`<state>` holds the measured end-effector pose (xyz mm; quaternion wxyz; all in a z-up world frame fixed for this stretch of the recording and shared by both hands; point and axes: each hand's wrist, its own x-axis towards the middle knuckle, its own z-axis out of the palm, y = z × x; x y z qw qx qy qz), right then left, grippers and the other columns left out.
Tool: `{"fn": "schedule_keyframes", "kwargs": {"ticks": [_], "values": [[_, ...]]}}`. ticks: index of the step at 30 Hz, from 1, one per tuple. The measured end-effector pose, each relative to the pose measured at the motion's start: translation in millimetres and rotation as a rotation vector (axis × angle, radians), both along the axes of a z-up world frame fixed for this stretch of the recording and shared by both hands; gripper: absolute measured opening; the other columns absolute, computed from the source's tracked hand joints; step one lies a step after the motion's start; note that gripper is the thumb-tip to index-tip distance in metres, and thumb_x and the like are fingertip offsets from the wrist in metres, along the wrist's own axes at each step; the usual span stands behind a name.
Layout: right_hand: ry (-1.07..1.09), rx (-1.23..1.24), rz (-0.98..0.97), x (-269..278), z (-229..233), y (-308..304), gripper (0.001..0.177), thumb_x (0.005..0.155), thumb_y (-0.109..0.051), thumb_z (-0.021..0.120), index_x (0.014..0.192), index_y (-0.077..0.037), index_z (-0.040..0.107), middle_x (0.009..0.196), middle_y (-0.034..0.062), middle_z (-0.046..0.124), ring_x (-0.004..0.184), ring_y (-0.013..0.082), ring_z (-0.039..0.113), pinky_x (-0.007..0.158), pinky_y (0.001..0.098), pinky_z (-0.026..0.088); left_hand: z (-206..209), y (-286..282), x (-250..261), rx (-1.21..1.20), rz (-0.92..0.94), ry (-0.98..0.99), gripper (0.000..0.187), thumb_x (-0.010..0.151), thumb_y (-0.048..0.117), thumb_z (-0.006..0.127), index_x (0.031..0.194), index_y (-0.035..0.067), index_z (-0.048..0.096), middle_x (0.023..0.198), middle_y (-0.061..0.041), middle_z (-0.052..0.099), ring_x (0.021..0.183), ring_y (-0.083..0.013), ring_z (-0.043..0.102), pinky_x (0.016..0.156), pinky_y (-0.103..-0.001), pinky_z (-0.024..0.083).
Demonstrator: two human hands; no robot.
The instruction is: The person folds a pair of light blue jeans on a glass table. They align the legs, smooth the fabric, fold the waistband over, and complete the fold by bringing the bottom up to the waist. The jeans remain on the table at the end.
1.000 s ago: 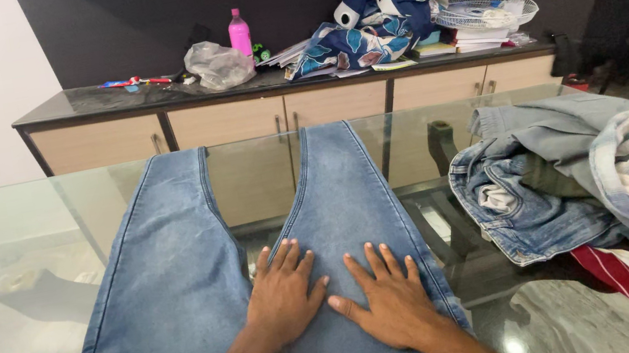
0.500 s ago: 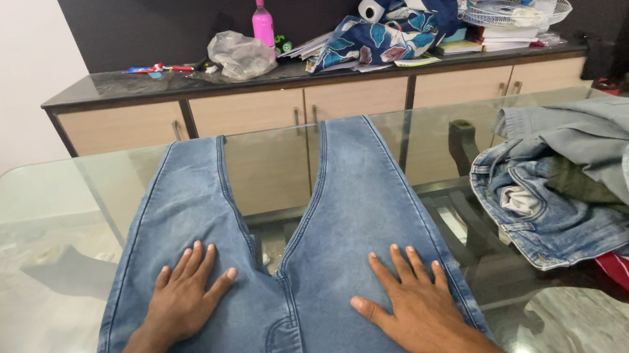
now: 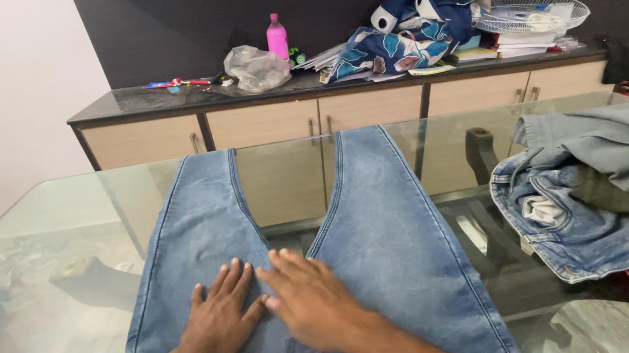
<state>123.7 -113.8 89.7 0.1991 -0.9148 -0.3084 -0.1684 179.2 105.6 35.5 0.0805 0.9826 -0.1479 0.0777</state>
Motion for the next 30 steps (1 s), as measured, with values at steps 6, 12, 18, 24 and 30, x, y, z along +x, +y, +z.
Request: {"fn": "schedule_keyframes", "kwargs": {"ticks": [6, 12, 18, 24, 30], "values": [[0.175, -0.115, -0.060, -1.6, -11.5, 14.6, 0.065, 0.100, -0.047, 0.050, 0.154, -0.012, 0.042, 0.163, 0.0213, 0.028, 0.149, 0.0382, 0.026, 0.118, 0.0559, 0.020, 15.8, 8.5, -6.0, 0.024, 0.056, 0.015, 0.076, 0.093, 0.065, 0.045, 0.159, 0.029, 0.031, 0.170, -0.006, 0.018, 0.157, -0.0297, 0.014, 0.122, -0.063, 0.015], [0.220, -0.147, -0.099, -14.3, 8.1, 10.9, 0.065, 0.096, -0.048, 0.053, 0.150, -0.012, 0.046, 0.160, 0.0161, 0.038, 0.143, 0.0364, 0.036, 0.115, 0.0599, 0.024, 54.1, 2.2, -8.2, 0.087, 0.232, 0.067, 0.078, 0.091, 0.072, 0.047, 0.155, 0.030, 0.040, 0.163, -0.005, 0.032, 0.149, -0.0287, 0.029, 0.117, -0.060, 0.026], [0.156, -0.168, -0.091, -24.6, 5.4, 3.8, 0.063, 0.096, -0.045, 0.057, 0.145, -0.006, 0.052, 0.155, 0.0184, 0.045, 0.137, 0.0371, 0.043, 0.112, 0.0586, 0.029, 39.7, -16.9, 27.3, 0.097, 0.074, -0.178, 0.052, 0.101, 0.050, 0.043, 0.140, 0.020, 0.060, 0.150, -0.007, 0.055, 0.144, -0.0261, 0.047, 0.118, -0.052, 0.036], [0.105, -0.120, -0.064, -26.9, -2.1, 2.8, 0.063, 0.098, -0.042, 0.057, 0.145, -0.001, 0.051, 0.153, 0.0235, 0.045, 0.137, 0.0386, 0.042, 0.111, 0.0587, 0.028, 9.9, -19.7, 62.7, 0.022, 0.031, 0.031, 0.071, 0.098, 0.055, 0.040, 0.159, 0.020, 0.029, 0.169, -0.007, 0.020, 0.156, -0.0255, 0.016, 0.122, -0.060, 0.015], [0.075, -0.027, -0.057, -32.3, -10.4, -1.2, 0.064, 0.096, -0.041, 0.059, 0.144, 0.000, 0.052, 0.153, 0.0259, 0.045, 0.140, 0.0402, 0.039, 0.112, 0.0572, 0.026, 20.2, -8.4, 96.0, 0.103, 0.047, 0.134, 0.086, 0.092, 0.075, 0.038, 0.164, 0.030, 0.019, 0.171, -0.013, 0.007, 0.158, -0.0321, 0.004, 0.124, -0.057, 0.009]]}}
